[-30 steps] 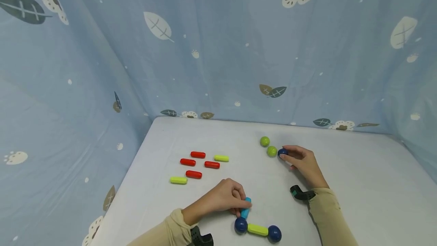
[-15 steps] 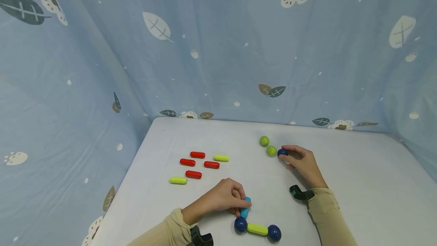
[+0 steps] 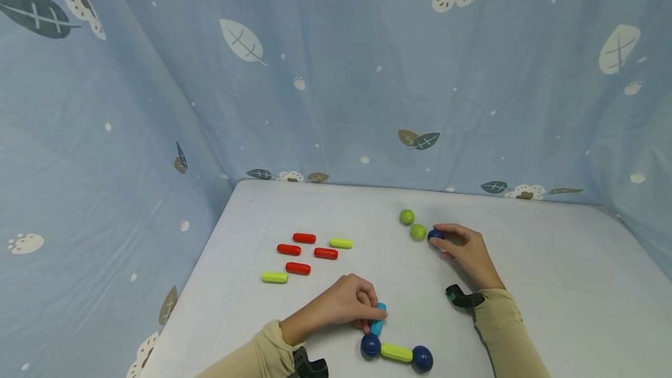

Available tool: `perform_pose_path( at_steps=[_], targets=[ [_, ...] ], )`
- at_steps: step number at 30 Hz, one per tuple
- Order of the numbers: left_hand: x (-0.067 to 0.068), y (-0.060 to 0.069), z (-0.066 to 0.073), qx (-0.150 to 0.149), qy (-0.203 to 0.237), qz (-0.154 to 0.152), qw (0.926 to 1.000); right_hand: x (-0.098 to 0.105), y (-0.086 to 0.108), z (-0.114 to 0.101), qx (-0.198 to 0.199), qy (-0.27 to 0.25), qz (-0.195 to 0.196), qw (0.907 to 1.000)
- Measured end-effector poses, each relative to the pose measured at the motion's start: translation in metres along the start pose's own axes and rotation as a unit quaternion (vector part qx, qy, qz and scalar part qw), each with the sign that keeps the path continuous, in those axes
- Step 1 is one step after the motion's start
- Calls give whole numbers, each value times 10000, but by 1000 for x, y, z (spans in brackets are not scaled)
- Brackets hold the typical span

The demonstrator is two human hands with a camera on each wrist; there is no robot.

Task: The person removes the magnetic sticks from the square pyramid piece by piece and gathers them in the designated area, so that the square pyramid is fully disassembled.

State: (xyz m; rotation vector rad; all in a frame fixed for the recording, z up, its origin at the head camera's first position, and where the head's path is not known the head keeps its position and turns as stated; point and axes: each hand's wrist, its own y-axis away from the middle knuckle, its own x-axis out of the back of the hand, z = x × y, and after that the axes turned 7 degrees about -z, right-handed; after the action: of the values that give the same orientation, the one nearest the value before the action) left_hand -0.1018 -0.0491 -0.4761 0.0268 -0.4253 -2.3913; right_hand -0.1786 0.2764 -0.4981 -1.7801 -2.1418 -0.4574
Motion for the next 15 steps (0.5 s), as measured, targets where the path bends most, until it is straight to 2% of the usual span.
perform_pose_path(
  at_steps=[15],
  targets=[
    [0, 0, -2, -36, -41, -24, 10000, -3, -1, 3, 40, -97, 76, 9999]
  ],
)
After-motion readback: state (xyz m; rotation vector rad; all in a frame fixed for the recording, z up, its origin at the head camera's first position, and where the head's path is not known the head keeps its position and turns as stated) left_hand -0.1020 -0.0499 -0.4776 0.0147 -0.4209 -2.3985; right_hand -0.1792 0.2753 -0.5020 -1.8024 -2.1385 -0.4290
